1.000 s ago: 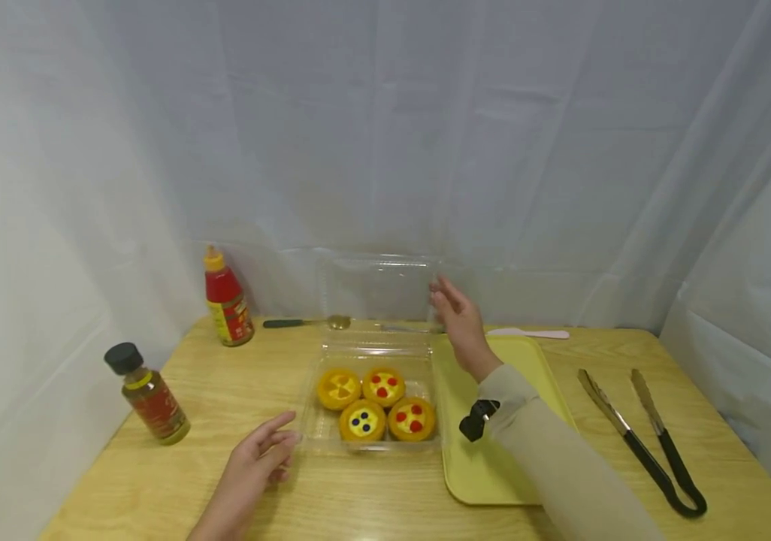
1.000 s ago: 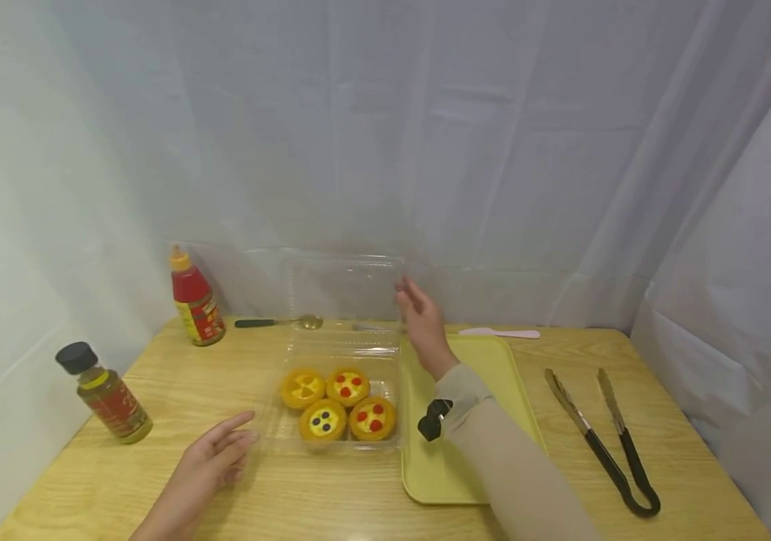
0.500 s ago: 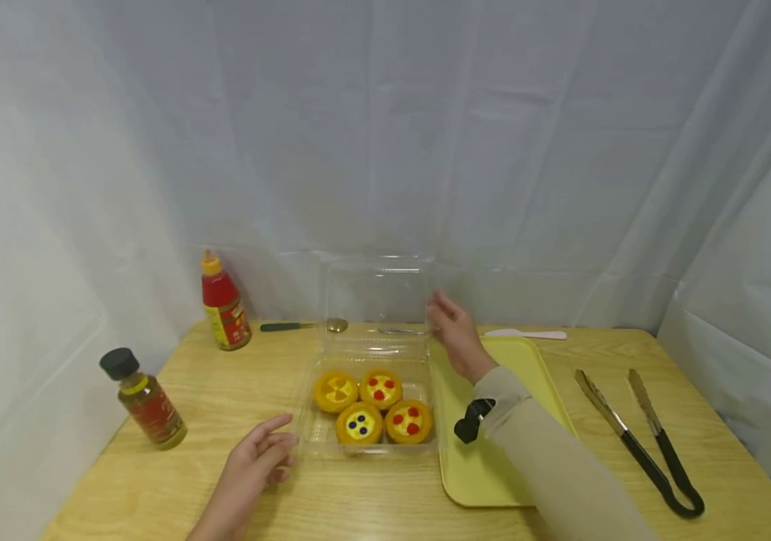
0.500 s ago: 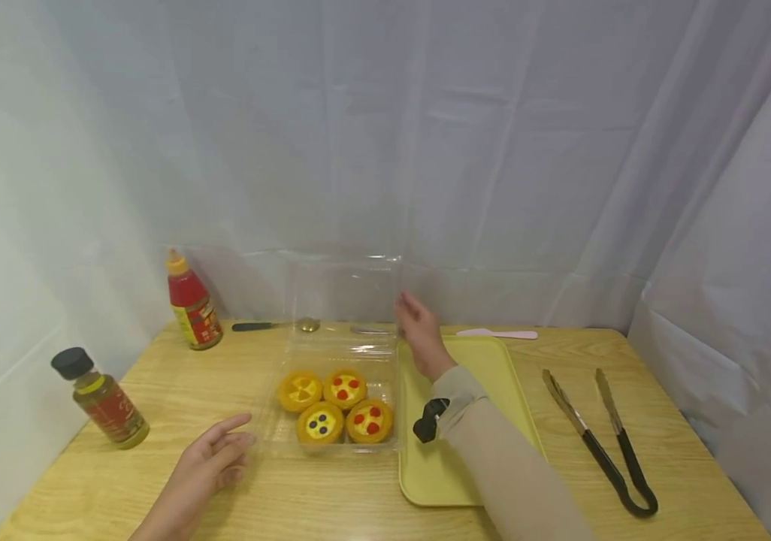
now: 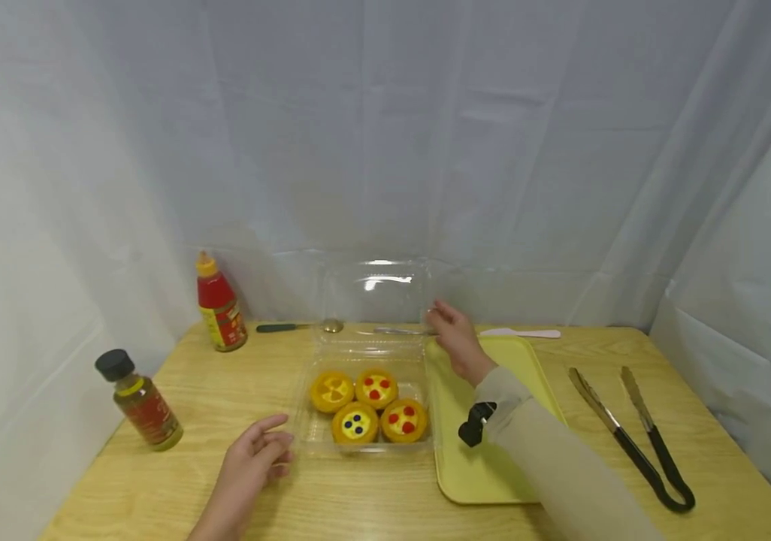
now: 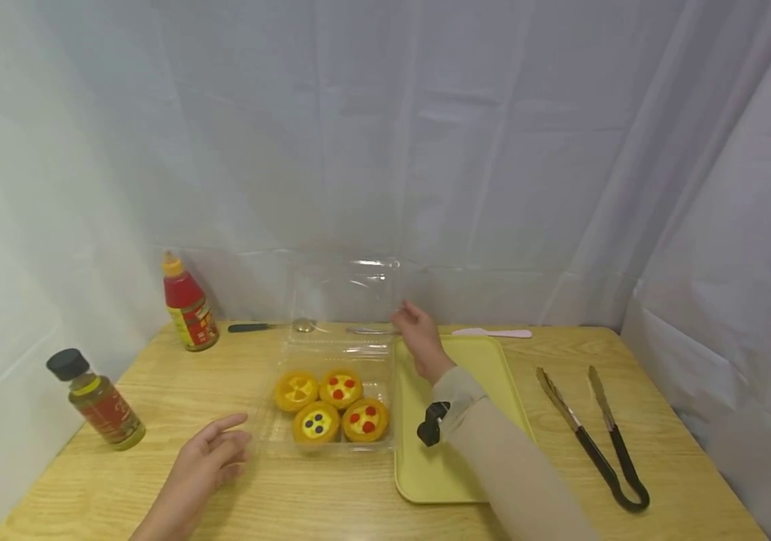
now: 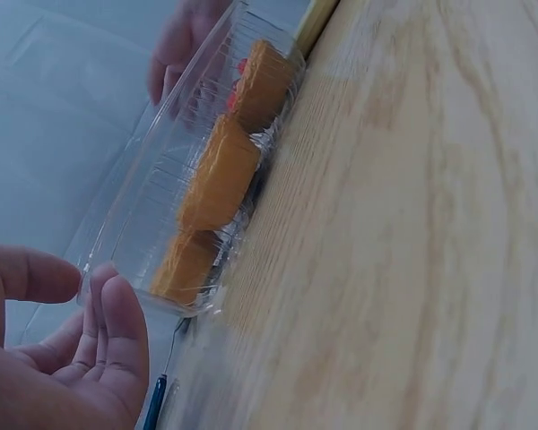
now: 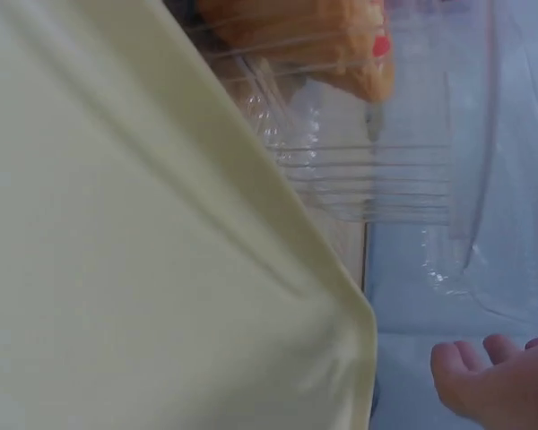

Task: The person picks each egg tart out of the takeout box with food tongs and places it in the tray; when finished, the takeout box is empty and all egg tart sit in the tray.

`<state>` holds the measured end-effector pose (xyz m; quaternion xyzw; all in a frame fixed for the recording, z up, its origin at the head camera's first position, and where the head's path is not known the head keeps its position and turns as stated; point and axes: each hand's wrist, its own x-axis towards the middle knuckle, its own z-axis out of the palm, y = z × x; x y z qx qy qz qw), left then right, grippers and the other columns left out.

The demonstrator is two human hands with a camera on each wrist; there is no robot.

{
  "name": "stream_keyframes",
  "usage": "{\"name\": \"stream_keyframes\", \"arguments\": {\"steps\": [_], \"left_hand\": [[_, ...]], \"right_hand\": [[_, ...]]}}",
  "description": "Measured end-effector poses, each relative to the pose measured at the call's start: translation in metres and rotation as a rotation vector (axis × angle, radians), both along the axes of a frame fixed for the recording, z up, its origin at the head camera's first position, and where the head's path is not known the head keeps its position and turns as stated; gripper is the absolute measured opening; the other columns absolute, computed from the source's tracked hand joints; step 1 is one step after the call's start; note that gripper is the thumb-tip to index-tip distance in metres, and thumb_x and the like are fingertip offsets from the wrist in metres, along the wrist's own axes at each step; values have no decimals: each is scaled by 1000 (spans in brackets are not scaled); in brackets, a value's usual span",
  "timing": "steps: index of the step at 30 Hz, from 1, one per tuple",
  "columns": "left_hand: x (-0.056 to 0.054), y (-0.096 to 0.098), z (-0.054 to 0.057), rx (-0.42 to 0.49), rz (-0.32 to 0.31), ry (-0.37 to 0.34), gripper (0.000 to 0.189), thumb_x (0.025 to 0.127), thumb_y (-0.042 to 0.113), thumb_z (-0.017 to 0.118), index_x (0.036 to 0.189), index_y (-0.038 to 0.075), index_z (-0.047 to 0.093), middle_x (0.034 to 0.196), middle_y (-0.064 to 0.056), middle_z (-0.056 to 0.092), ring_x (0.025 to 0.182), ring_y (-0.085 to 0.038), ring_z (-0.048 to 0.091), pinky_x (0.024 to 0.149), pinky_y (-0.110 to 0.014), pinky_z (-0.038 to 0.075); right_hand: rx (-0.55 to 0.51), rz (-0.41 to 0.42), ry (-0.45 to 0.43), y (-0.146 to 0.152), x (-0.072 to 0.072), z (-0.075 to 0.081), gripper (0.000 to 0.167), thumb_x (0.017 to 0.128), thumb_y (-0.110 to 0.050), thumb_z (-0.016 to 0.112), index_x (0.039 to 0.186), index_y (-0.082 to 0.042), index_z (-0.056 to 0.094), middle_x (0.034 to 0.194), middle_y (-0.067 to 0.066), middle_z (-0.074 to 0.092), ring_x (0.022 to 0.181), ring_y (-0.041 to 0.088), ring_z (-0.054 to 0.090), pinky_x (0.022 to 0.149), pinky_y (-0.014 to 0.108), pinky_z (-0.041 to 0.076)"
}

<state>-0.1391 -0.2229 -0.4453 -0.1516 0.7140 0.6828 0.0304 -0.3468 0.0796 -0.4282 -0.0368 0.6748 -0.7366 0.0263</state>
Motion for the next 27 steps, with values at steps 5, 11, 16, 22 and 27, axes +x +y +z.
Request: {"name": "stream_keyframes", "arguments": {"steps": [5,11,16,22,27], "left_hand": [[-2,0,-1,19,3,24,44,101,8,53,144,0,43,112,-13,60,93,-22,62,81,-32,57],[-4,-2,-2,46,5,32,45,102,6,52,145,-2,40,108,-10,61,90,-19,62,80,-30,57],[-3,-1,-1,58,7,34,45,102,6,51,145,-3,40,107,-10,60,89,-18,62,80,-29,57],[-2,0,2,57,21,36,44,102,4,49,144,-4,40,105,-11,60,87,-17,62,80,-28,57],[-4,0,1,59,20,36,44,102,4,50,144,-4,40,104,-10,61,85,-16,62,79,-28,57]], "right_hand": [[90,-27,50,8,19,19,56,101,-19,58,151,-4,38,152,13,40,138,28,38,114,46,32],[144,12,165,25,45,37,58,100,-26,63,150,-8,41,152,10,41,138,25,39,114,43,32],[231,45,315,44,67,45,59,98,-30,65,150,-11,43,152,7,42,140,28,36,113,48,33],[372,71,476,71,90,48,52,101,-23,61,149,-17,44,154,3,40,143,21,30,113,52,30],[488,35,529,97,109,46,54,100,-21,62,150,-21,43,153,0,40,143,21,30,113,54,30]]}}
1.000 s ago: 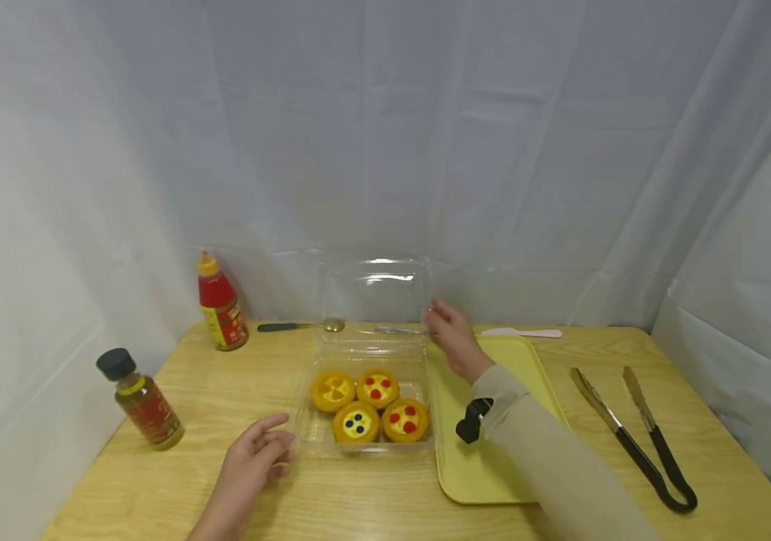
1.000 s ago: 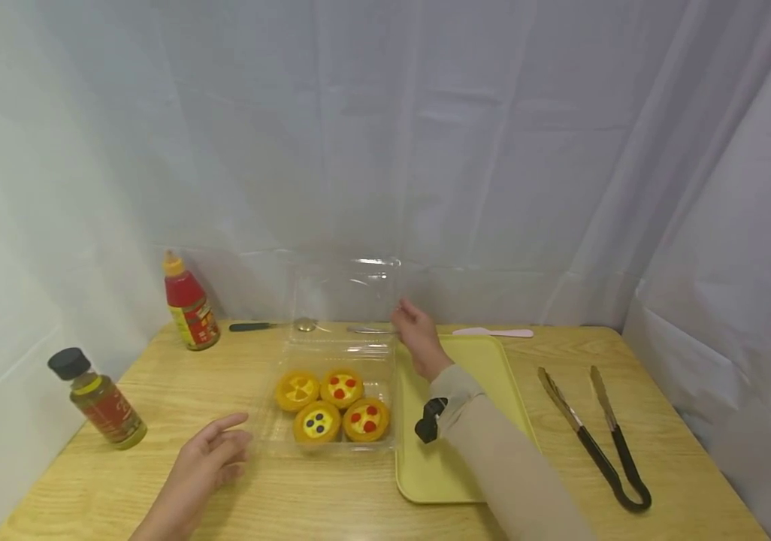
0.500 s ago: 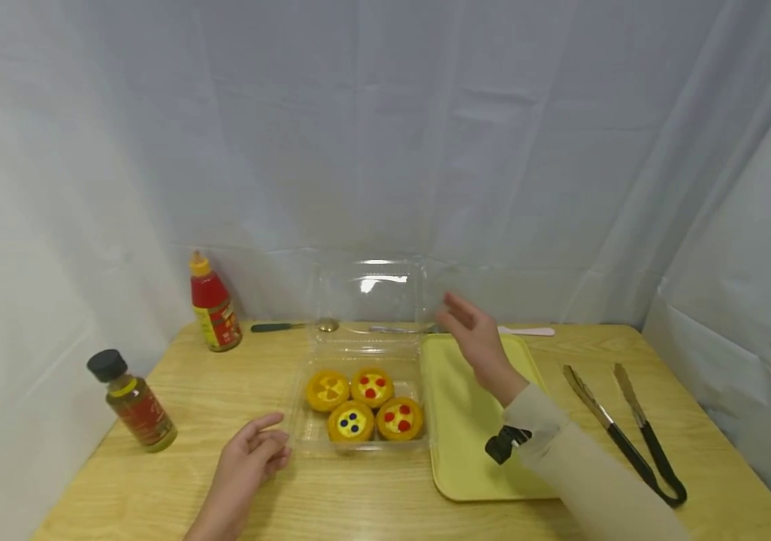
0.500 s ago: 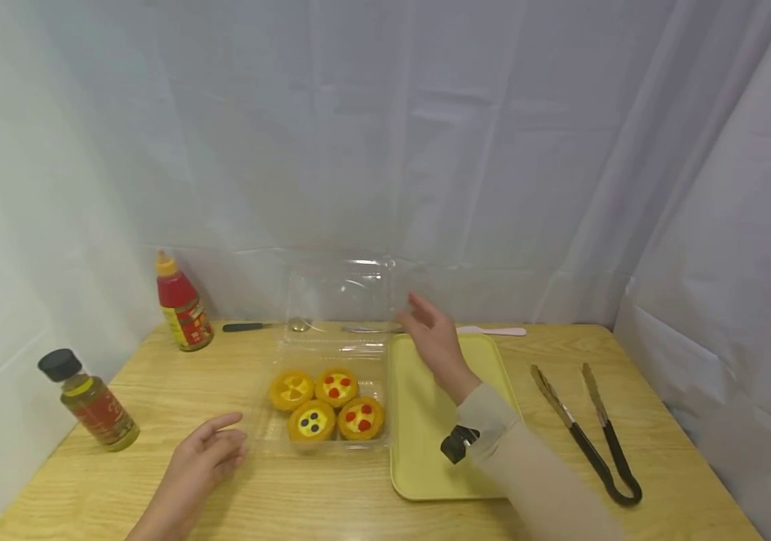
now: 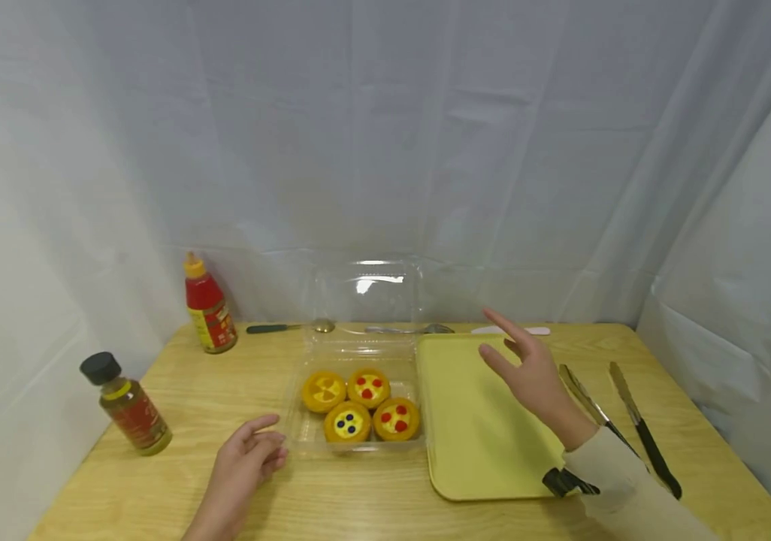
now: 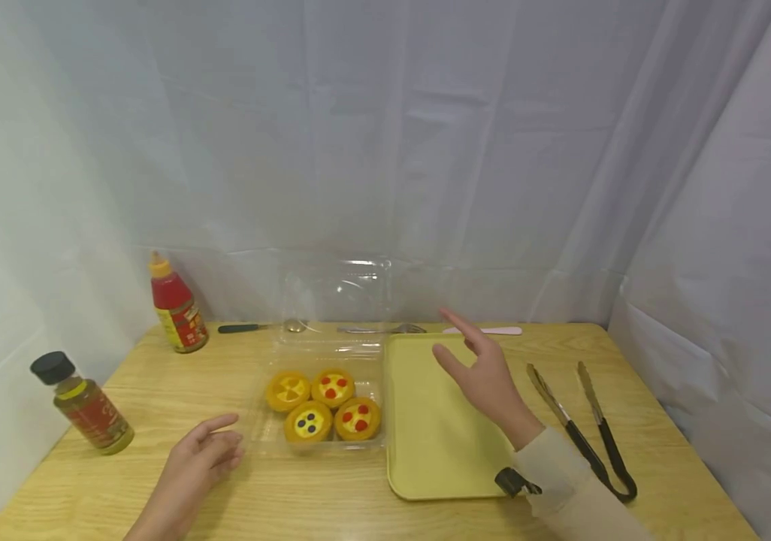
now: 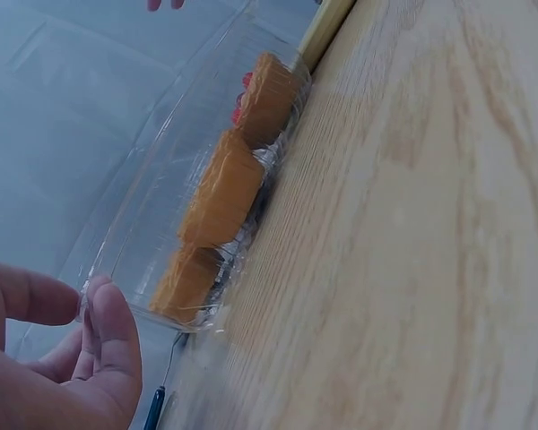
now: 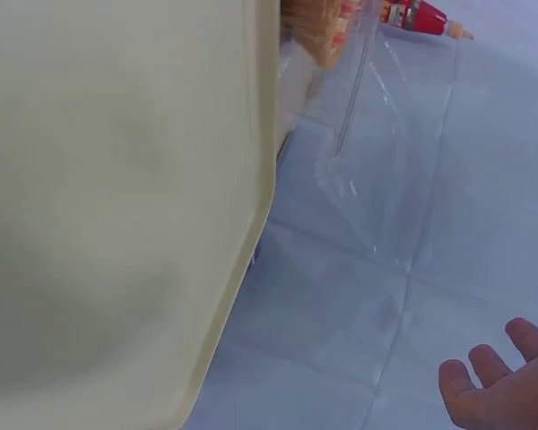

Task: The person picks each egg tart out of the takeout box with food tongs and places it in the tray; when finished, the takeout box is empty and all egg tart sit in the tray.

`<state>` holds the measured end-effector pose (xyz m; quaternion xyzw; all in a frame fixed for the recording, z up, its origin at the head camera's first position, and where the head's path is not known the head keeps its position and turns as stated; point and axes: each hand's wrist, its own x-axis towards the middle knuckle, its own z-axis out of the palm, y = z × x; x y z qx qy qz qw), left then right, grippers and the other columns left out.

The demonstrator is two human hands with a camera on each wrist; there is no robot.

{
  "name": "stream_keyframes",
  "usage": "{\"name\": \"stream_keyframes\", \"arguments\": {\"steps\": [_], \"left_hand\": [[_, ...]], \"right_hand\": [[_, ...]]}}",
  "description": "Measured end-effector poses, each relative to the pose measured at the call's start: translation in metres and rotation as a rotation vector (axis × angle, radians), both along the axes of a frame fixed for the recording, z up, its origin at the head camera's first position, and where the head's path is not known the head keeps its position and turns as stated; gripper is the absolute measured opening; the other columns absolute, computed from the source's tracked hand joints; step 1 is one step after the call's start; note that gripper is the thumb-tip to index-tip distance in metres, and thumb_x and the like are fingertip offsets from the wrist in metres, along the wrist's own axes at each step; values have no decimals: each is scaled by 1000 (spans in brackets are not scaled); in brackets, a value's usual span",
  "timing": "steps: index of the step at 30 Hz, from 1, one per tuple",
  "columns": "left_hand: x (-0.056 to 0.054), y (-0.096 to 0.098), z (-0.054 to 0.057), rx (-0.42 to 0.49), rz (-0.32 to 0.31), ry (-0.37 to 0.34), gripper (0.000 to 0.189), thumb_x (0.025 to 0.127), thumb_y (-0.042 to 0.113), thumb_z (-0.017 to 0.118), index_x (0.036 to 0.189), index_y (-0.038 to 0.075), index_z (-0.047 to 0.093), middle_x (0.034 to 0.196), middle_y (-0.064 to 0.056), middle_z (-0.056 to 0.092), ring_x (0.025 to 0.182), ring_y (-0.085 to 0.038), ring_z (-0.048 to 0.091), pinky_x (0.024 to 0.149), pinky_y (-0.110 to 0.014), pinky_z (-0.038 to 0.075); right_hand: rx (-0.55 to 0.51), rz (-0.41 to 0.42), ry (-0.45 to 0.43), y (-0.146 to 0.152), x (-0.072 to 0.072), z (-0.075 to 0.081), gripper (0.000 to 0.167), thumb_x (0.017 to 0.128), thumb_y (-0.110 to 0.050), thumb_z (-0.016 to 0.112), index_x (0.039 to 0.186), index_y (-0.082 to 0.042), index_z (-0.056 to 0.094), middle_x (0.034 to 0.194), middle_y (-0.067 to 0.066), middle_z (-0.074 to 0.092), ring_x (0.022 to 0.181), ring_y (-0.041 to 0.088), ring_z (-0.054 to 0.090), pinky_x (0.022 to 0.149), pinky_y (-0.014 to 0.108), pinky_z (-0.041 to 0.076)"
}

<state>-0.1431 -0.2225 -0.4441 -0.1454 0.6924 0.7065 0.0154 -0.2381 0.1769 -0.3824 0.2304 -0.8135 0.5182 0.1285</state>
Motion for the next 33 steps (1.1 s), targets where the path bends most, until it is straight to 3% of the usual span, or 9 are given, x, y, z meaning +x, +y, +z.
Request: {"name": "stream_keyframes", "arguments": {"steps": [5,12,17,19,22,24,27,31,33], "left_hand": [[-3,1,-2,16,13,-5,44,101,3,49,144,-5,40,100,-9,62,83,-15,62,77,-27,57],[-4,0,-3,20,21,-13,45,101,3,49,144,-5,39,97,-8,62,82,-15,63,76,-26,57],[-5,-1,-3,17,3,-27,45,103,5,49,145,-4,37,99,-7,63,84,-14,62,77,-26,57],[-4,-1,-4,16,-4,-36,46,103,7,50,146,-4,36,99,-5,63,85,-13,62,77,-26,57],[-3,-1,-4,13,-13,-44,47,103,7,51,147,-3,36,98,-4,64,86,-13,62,77,-26,57],[-3,-1,-6,14,-16,-44,47,103,6,52,147,-3,37,98,-4,64,86,-13,62,77,-26,57],[-4,-1,-7,23,-23,-38,47,103,4,52,147,-3,37,99,-4,64,87,-14,62,78,-26,57],[-3,-3,-8,26,-30,-27,46,103,3,50,147,-2,37,103,-5,63,90,-15,62,80,-27,56],[-2,-4,-7,15,-38,-20,46,103,3,49,147,-1,37,105,-6,62,92,-15,62,81,-27,56]], "right_hand": [[73,-51,44,25,15,-3,57,99,-16,64,151,-24,42,154,2,39,143,22,31,111,54,32],[143,-167,74,50,32,-3,60,98,-15,65,151,-28,40,155,-1,36,142,14,31,108,48,36],[145,-224,142,67,38,-5,61,95,-8,66,151,-19,42,153,7,40,138,7,33,105,15,34],[142,-252,161,75,37,-8,61,94,-6,68,150,-17,44,152,10,42,137,3,33,100,7,31],[146,-299,139,87,38,-12,62,94,-10,69,150,-20,44,153,10,40,138,5,32,99,6,28],[162,-329,127,95,39,-13,62,94,-13,70,150,-20,44,154,8,38,140,13,32,103,9,28],[193,-350,124,106,38,-14,63,94,-15,70,151,-16,43,155,11,36,140,30,33,112,33,33],[237,-347,135,117,30,-18,64,95,-17,68,152,-9,39,154,18,34,137,46,32,103,65,32],[248,-334,109,120,27,-21,66,97,-19,67,153,-8,35,155,20,31,137,49,30,102,68,32]]}}
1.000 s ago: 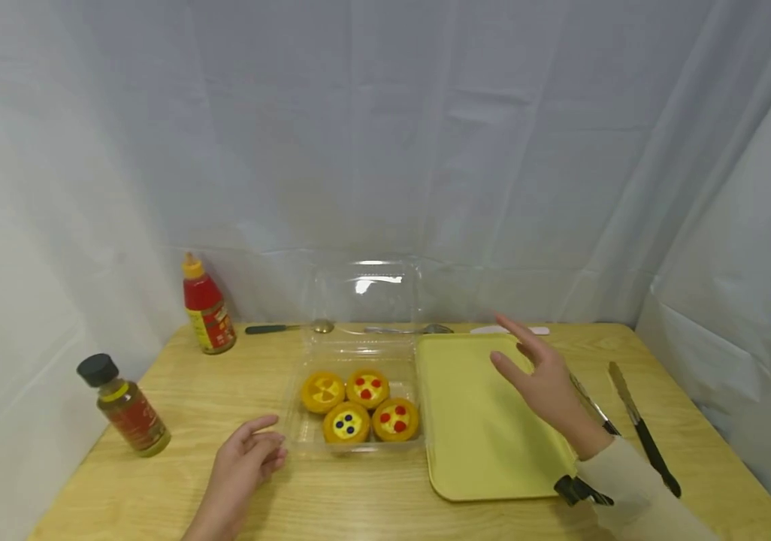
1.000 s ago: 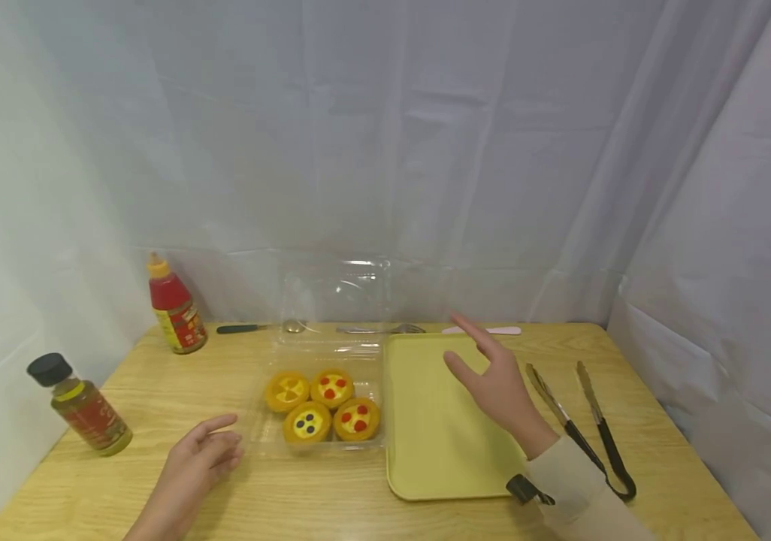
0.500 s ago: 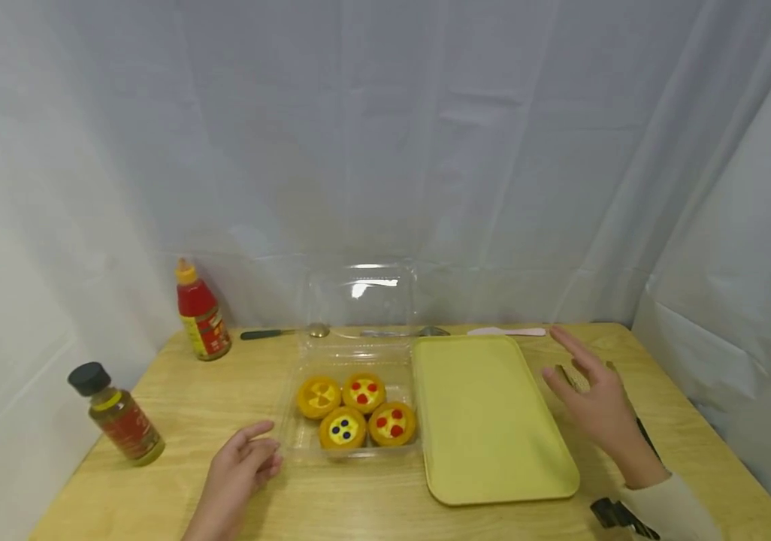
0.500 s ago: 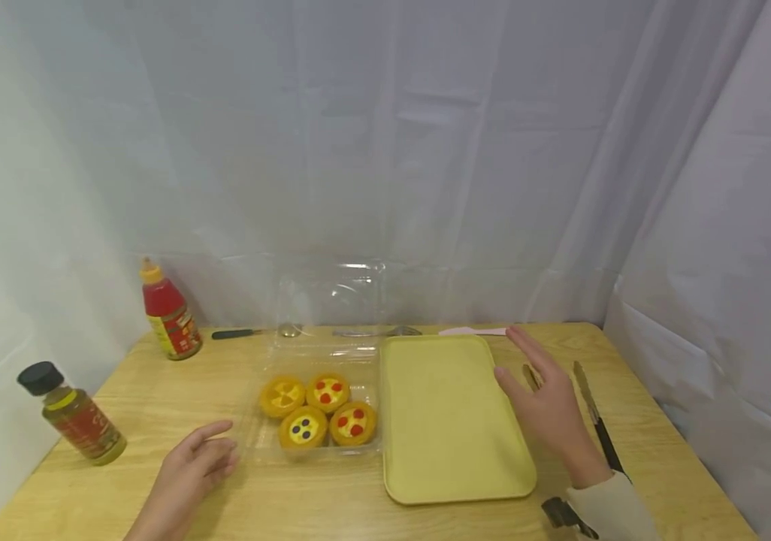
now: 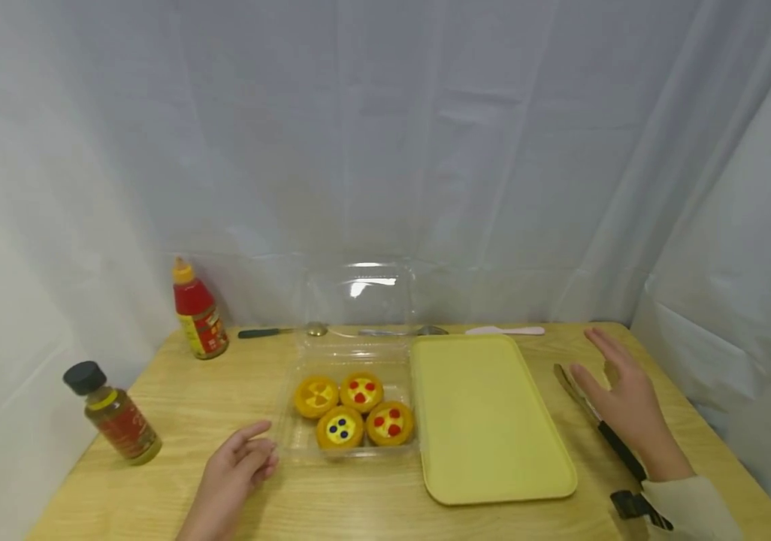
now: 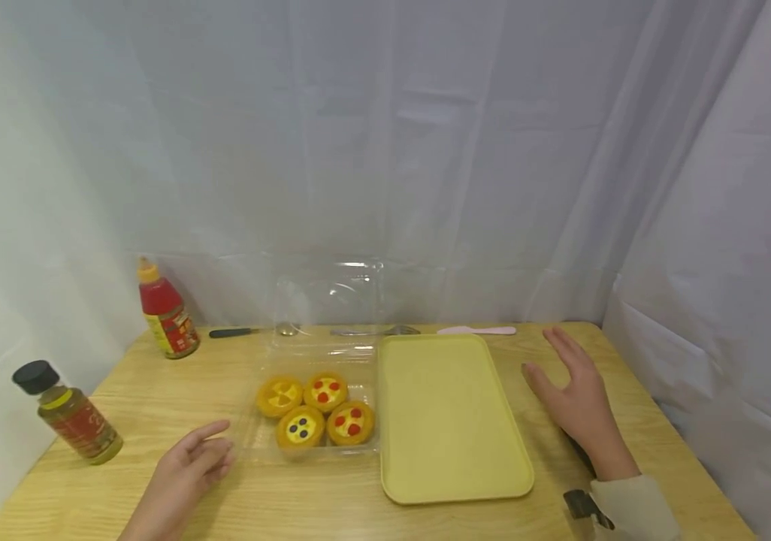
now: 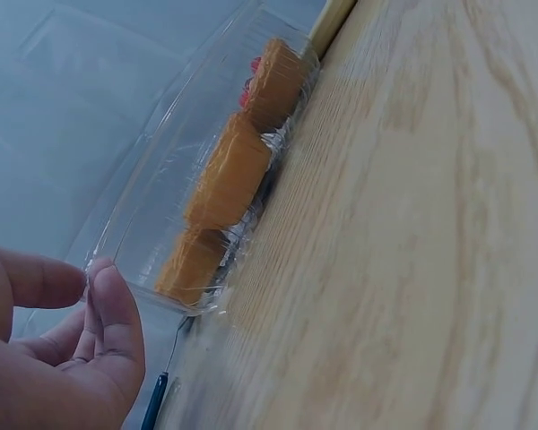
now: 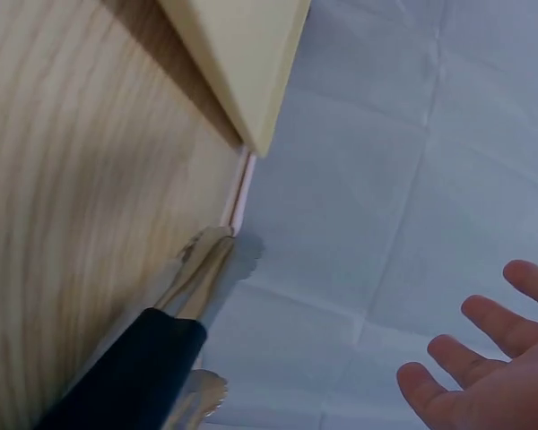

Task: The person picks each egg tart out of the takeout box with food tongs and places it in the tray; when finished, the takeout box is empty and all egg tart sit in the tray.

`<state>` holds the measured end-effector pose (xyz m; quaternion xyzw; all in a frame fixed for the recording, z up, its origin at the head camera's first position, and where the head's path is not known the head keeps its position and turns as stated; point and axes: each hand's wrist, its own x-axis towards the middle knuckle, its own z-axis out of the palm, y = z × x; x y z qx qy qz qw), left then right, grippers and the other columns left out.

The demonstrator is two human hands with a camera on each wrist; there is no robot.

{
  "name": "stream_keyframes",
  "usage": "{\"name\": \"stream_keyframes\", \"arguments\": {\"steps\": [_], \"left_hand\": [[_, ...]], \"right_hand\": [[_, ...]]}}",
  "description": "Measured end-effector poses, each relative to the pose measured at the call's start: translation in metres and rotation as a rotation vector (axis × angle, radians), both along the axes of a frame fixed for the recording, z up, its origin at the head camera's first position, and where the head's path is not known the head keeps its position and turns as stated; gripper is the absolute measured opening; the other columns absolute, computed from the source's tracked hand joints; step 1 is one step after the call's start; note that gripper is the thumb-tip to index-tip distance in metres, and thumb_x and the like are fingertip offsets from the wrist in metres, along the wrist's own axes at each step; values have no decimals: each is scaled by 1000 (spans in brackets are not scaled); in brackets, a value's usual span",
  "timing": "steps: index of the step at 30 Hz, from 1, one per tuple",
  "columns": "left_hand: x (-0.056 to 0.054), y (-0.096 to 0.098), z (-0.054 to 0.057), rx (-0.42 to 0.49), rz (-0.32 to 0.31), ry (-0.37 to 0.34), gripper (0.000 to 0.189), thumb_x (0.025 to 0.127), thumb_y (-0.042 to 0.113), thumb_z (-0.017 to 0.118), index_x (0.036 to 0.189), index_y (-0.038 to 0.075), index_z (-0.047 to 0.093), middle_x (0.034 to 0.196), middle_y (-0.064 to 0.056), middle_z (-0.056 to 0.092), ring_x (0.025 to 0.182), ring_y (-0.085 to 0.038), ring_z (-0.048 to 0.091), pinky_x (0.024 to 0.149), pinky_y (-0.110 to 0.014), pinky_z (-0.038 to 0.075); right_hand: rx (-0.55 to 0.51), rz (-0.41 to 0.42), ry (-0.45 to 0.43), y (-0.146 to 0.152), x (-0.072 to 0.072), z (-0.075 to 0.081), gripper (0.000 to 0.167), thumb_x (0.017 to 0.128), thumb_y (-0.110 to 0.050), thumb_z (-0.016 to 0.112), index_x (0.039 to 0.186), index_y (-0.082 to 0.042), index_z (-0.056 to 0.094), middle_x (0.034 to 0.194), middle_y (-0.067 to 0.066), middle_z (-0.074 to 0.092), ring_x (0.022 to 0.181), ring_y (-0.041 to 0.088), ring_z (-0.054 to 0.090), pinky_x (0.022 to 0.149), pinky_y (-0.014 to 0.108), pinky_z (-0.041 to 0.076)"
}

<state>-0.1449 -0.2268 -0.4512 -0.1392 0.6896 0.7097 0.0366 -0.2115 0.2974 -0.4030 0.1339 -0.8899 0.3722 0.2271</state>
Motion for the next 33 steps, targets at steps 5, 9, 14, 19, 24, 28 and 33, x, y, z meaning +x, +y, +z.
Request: {"name": "stream_keyframes", "arguments": {"steps": [5,9,14,19,24,28,33], "left_hand": [[0,-2,1,-11,-20,3,45,104,4,47,147,0,38,108,-7,61,94,-15,62,83,-27,56],[1,-2,0,-14,-33,0,46,104,5,48,148,0,37,107,-7,60,94,-16,62,83,-28,56],[1,-2,-1,-10,-37,-12,47,104,4,49,148,-1,37,109,-9,60,95,-17,62,84,-29,56],[1,-3,-2,-6,-45,-14,47,104,3,48,149,0,36,111,-10,59,97,-18,61,84,-29,55],[2,-5,-1,-8,-54,-5,47,104,2,48,149,0,35,111,-9,59,96,-17,61,85,-28,55],[1,-6,1,-9,-56,5,47,104,1,47,149,0,35,111,-9,58,95,-16,61,85,-28,55],[3,-6,1,0,-55,6,47,104,0,46,150,-1,35,111,-9,58,95,-16,61,85,-28,55]], "right_hand": [[13,17,-84,7,-5,-6,72,99,-25,64,156,-4,25,157,26,22,137,55,24,98,73,30],[44,23,-150,17,-6,-14,78,99,-26,63,157,-2,16,156,32,16,135,58,22,98,76,26],[89,65,-303,29,-6,-24,92,99,-31,62,157,-3,-3,156,36,-1,137,62,0,97,82,14],[104,106,-405,40,-8,-32,100,99,-32,62,153,1,-15,151,41,-15,131,63,-22,97,82,-2],[141,91,-495,47,-9,-35,104,99,-37,60,151,-3,-23,146,44,-23,124,70,-25,92,86,0],[170,75,-539,51,-8,-38,109,96,-40,63,151,-3,-23,144,48,-22,121,74,-22,91,86,1],[185,94,-529,53,-8,-47,111,94,-36,66,151,0,-21,145,48,-17,124,73,-20,94,83,-7]]}}
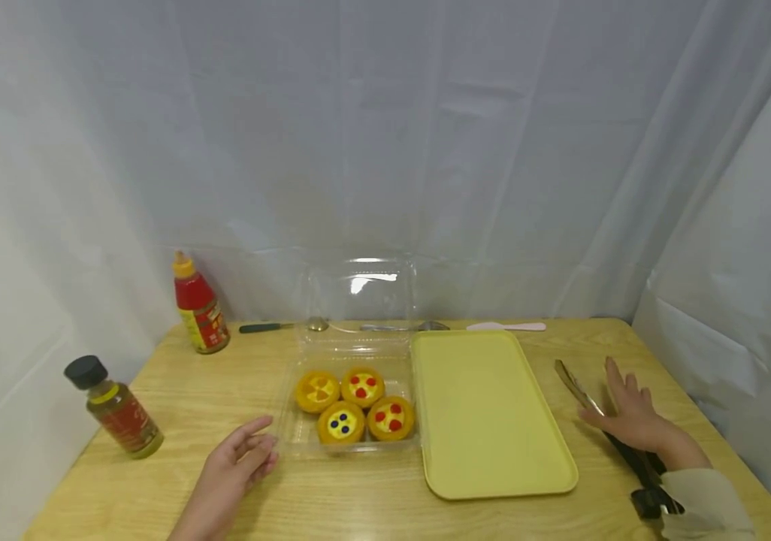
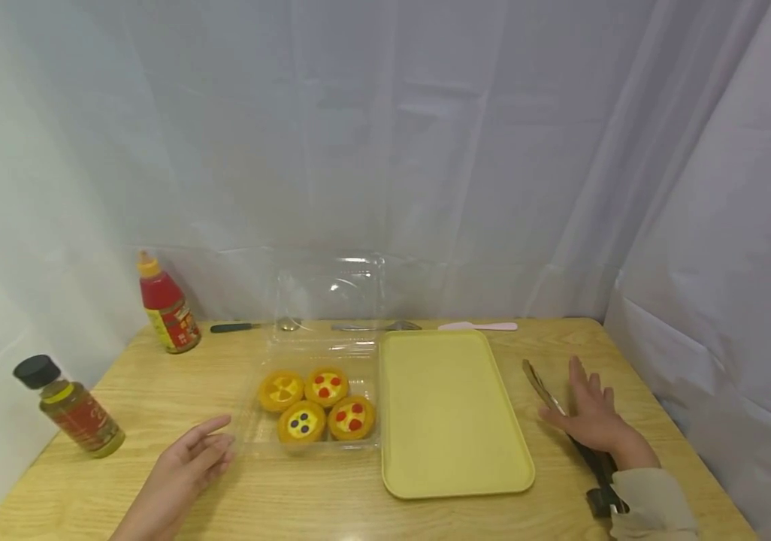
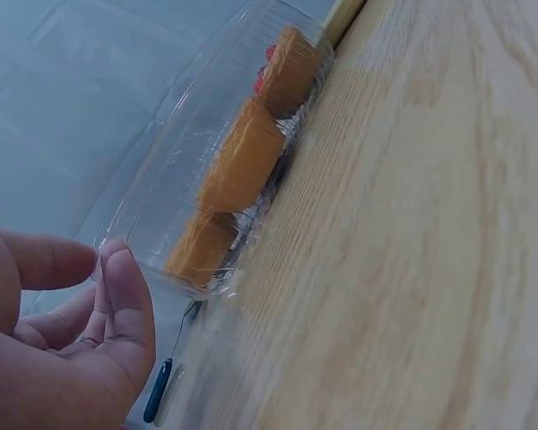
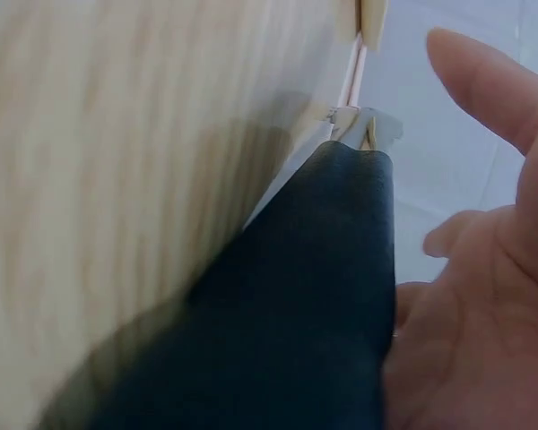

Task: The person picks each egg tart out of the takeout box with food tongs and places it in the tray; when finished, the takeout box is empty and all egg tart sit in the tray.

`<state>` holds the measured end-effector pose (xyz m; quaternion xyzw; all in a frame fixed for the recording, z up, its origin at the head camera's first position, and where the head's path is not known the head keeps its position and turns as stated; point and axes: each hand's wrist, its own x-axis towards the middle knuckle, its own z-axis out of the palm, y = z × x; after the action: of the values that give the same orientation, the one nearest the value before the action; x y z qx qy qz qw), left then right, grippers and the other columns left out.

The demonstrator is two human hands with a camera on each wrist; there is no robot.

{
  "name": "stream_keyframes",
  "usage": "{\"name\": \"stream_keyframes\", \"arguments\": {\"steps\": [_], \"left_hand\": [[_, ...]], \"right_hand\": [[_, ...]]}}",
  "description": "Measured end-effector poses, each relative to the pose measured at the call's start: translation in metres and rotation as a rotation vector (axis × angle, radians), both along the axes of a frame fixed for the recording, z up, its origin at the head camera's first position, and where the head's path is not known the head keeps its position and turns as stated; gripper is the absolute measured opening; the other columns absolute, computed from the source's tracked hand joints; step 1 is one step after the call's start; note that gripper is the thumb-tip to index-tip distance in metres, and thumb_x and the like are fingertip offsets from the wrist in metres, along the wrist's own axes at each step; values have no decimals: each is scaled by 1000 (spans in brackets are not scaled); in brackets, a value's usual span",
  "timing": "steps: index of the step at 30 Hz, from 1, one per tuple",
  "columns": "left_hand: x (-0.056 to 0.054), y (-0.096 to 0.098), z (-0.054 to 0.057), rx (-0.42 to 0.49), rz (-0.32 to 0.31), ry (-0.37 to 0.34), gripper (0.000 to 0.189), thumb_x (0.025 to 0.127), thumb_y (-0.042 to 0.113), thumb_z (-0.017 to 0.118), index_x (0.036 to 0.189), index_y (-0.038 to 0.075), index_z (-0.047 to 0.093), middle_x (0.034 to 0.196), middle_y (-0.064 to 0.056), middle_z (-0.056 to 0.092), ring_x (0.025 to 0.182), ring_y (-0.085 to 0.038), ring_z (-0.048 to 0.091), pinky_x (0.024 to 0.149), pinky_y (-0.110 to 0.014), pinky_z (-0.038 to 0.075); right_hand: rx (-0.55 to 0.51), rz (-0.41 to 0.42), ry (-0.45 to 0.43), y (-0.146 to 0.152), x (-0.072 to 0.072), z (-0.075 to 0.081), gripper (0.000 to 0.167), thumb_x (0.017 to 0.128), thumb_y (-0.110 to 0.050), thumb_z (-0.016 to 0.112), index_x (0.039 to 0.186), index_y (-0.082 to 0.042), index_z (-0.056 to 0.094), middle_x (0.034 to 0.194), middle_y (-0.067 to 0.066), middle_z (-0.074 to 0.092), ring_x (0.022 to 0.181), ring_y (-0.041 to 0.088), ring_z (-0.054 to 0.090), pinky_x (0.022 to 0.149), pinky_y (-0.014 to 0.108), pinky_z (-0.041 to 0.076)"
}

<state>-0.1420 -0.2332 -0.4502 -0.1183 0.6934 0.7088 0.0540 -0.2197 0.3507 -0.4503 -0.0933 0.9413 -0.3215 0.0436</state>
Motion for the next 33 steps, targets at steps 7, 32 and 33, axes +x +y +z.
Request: {"name": "stream_keyframes", "arguments": {"steps": [7,32,33], "left_hand": [[1,-1,0,-8,-6,-1,48,104,3,48,150,0,35,112,-8,57,96,-16,61,85,-28,55],[-1,-4,-1,-6,-35,-13,48,104,6,49,150,3,35,116,-9,58,100,-18,61,89,-29,54],[-1,-4,-1,-5,-30,-17,49,104,6,49,150,3,35,115,-9,59,100,-17,61,88,-29,54]], "right_hand": [[19,16,-50,4,3,0,115,92,-36,69,152,-7,-25,144,50,-15,124,72,-21,93,80,-17],[-61,-37,-189,23,2,10,105,91,-5,62,145,6,-29,145,48,-5,131,66,1,104,75,14],[-36,-48,-173,23,2,12,105,91,-6,62,145,7,-26,145,49,-3,131,66,5,103,75,17]]}}
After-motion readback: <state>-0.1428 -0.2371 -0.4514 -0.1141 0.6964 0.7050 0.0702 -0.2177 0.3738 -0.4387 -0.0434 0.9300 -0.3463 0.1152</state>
